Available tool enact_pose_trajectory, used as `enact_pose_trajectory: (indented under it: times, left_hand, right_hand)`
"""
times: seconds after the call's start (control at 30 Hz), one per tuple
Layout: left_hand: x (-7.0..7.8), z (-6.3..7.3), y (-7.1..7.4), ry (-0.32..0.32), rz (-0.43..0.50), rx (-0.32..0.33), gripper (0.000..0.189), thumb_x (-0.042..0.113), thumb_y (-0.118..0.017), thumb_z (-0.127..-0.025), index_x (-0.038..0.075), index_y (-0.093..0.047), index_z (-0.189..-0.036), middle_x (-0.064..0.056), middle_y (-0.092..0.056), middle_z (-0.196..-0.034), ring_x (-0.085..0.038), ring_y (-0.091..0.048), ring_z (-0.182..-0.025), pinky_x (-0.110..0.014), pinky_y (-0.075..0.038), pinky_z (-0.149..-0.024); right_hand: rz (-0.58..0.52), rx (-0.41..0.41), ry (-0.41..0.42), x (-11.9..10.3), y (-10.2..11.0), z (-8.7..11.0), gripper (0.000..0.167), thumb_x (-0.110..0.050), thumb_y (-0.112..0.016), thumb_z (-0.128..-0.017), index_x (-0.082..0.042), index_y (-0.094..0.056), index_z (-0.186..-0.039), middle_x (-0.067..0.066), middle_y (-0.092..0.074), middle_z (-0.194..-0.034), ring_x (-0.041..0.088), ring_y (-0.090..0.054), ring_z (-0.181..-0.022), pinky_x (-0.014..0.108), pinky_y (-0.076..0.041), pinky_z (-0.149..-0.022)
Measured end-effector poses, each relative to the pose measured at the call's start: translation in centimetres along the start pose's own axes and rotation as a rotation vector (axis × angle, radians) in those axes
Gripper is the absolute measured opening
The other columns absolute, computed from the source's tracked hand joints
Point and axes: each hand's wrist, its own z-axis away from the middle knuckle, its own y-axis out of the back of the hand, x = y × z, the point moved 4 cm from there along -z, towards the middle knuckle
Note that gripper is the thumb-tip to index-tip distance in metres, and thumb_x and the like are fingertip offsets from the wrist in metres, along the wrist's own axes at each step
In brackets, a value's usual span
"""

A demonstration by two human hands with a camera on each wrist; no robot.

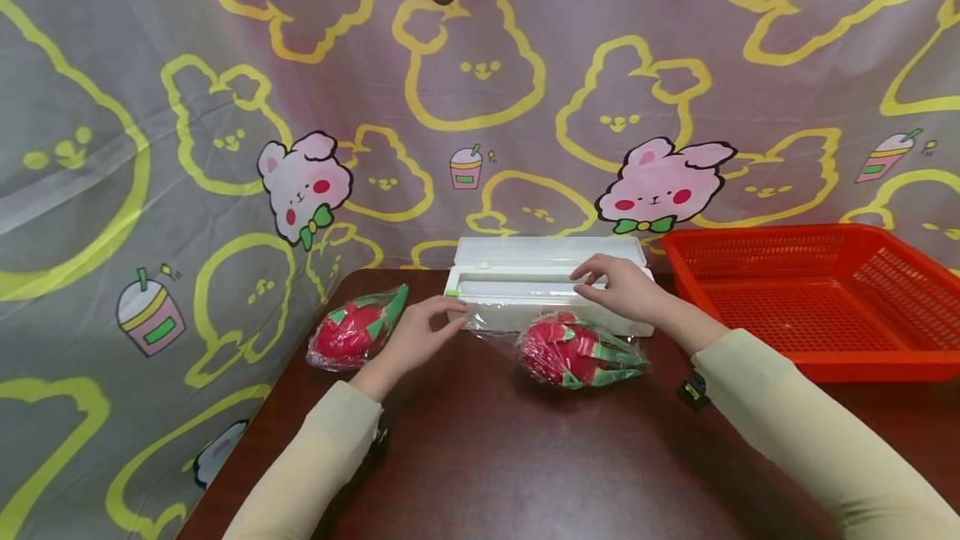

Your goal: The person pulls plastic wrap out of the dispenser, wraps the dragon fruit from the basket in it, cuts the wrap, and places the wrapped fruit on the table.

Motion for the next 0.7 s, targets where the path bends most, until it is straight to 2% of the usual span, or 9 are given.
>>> enact_pose_trajectory:
  times: [0.07,0.17,0.33,0.47,0.57,0.7]
  left_hand:
    - [-0.5,-0.4,0.4,0.016,0.001,0.064,0.031,0.011,-0.076,-0.086,0.003,-0.069,-0.115,-0.008,-0.066,-0.116,-0.024,-0.06,-0.109,-0.043,-0.049,-0.092]
    - [-1.3,-1.1,0.6,0.087,0.017,0.092,0.043,0.015,-0.077,-0.085,0.003,-0.063,-0.123,-0.011,-0.061,-0.124,-0.029,-0.057,-0.113,-0.044,-0.049,-0.092]
    - [-3.0,-2.0,0.2,0.244,0.041,0.023,0.065,0.026,-0.08,-0.082,0.005,-0.052,-0.137,-0.012,-0.054,-0.134,-0.03,-0.053,-0.118,-0.045,-0.045,-0.097]
    - [-4.1,-2.5,-0.5,0.327,0.032,-0.047,0.082,0.035,-0.082,-0.079,0.008,-0.043,-0.146,-0.01,-0.048,-0.143,-0.027,-0.047,-0.128,-0.044,-0.039,-0.103]
    - [-4.6,-2.7,-0.7,0.33,0.014,-0.064,0.086,0.037,-0.083,-0.077,0.01,-0.041,-0.148,-0.009,-0.046,-0.146,-0.025,-0.044,-0.131,-0.043,-0.038,-0.105]
    - [-5.1,-3.2,-0.8,0.282,-0.044,-0.048,0.085,0.037,-0.084,-0.075,0.011,-0.045,-0.146,-0.007,-0.049,-0.143,-0.024,-0.052,-0.124,-0.039,-0.043,-0.1]
  right_hand:
    - [0.002,-0.015,0.047,-0.7,-0.2,-1.3,0.024,-0.016,-0.069,-0.091,-0.002,-0.069,-0.111,0.009,-0.066,-0.103,0.026,-0.063,-0.092,0.041,-0.053,-0.078]
    - [0.004,-0.041,0.111,-1.7,-0.6,-3.3,0.022,-0.014,-0.071,-0.089,-0.003,-0.07,-0.109,0.008,-0.067,-0.1,0.024,-0.063,-0.09,0.04,-0.053,-0.075]
    - [0.02,-0.112,0.149,-2.5,-1.8,-6.3,0.022,-0.018,-0.072,-0.089,-0.005,-0.072,-0.107,0.004,-0.067,-0.1,0.021,-0.063,-0.09,0.04,-0.051,-0.076]
    - [0.015,-0.181,0.179,-3.4,-2.7,-8.3,0.022,-0.016,-0.072,-0.088,-0.004,-0.073,-0.106,0.004,-0.068,-0.099,0.02,-0.064,-0.089,0.04,-0.051,-0.079]
    - [0.021,-0.213,0.221,-4.3,-3.3,-9.5,0.02,-0.014,-0.074,-0.087,-0.003,-0.074,-0.103,0.004,-0.069,-0.097,0.02,-0.065,-0.086,0.038,-0.052,-0.078]
    - [0.04,-0.24,0.261,-5.0,-4.1,-10.7,0.019,-0.013,-0.076,-0.085,-0.003,-0.076,-0.101,0.003,-0.07,-0.094,0.018,-0.064,-0.082,0.034,-0.052,-0.075]
